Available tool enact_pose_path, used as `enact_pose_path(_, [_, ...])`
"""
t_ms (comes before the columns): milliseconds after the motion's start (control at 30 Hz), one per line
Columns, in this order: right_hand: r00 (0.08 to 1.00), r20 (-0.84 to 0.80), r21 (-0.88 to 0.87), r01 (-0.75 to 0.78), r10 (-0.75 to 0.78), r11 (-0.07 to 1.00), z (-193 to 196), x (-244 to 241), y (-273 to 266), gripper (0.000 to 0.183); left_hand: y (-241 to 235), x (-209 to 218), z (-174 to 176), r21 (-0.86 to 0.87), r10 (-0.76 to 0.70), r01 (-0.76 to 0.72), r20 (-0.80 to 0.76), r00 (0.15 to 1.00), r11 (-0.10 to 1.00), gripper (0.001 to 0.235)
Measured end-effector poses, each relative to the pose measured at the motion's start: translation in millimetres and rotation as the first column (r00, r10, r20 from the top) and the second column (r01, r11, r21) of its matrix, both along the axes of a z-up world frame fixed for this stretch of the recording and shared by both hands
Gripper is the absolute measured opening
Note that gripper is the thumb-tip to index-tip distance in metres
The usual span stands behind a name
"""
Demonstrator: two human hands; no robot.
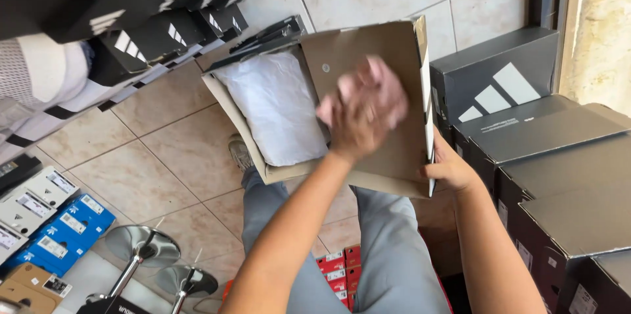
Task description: Cleaning and inspecting shoeboxes and shoes using a cloth
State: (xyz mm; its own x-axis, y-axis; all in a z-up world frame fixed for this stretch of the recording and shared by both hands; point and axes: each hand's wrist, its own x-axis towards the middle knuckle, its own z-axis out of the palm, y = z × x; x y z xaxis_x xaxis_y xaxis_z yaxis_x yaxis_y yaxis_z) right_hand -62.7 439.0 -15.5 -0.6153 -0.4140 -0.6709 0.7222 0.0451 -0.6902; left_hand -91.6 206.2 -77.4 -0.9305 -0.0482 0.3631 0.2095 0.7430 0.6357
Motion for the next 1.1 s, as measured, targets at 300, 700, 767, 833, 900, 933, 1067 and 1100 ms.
enact_pose_path(300, [0.990,0.066,-0.121,0.132,-0.124,0.984,-7,-35,12,0.119,36,-6,7,-0.134,-0.033,0.018,-0.112,0.993,0.991,0.033])
enact_pose_path(700, [0.965,0.256,0.036,-0.065,0.054,0.997,6,-46,5,0.115,40,-58,-13,-0.311,0.171,-0.109,0.181,0.968,0.944,0.062])
enact_pose_path(767, [0.984,0.144,-0.243,0.135,-0.102,0.960,-32,-32,21,0.125,65,-24,0,-0.159,0.169,-0.178,-0.071,0.983,0.971,0.031])
enact_pose_path(833, [0.979,0.171,-0.248,0.154,-0.113,0.956,-7,-45,8,0.112,61,39,14,-0.155,-0.002,-0.004,-0.035,0.999,0.988,0.030])
enact_pose_path(900, [0.976,0.183,-0.260,0.161,-0.115,0.952,-6,-52,5,0.099,44,67,17,-0.150,-0.165,0.161,-0.016,0.986,0.976,0.030])
enact_pose_path(933, [0.975,0.194,-0.250,0.159,-0.112,0.955,-14,-44,11,0.109,29,72,18,-0.127,-0.286,0.280,-0.033,0.958,0.952,0.025])
enact_pose_path(1067, [0.981,0.178,-0.175,0.111,-0.079,0.978,-50,-21,38,0.128,-4,41,1,-0.040,-0.370,0.368,-0.119,0.921,0.929,0.019])
enact_pose_path(1100, [0.980,0.182,-0.175,0.111,-0.079,0.978,-45,-22,34,0.128,-9,17,7,-0.039,-0.370,0.368,-0.115,0.922,0.929,0.019])
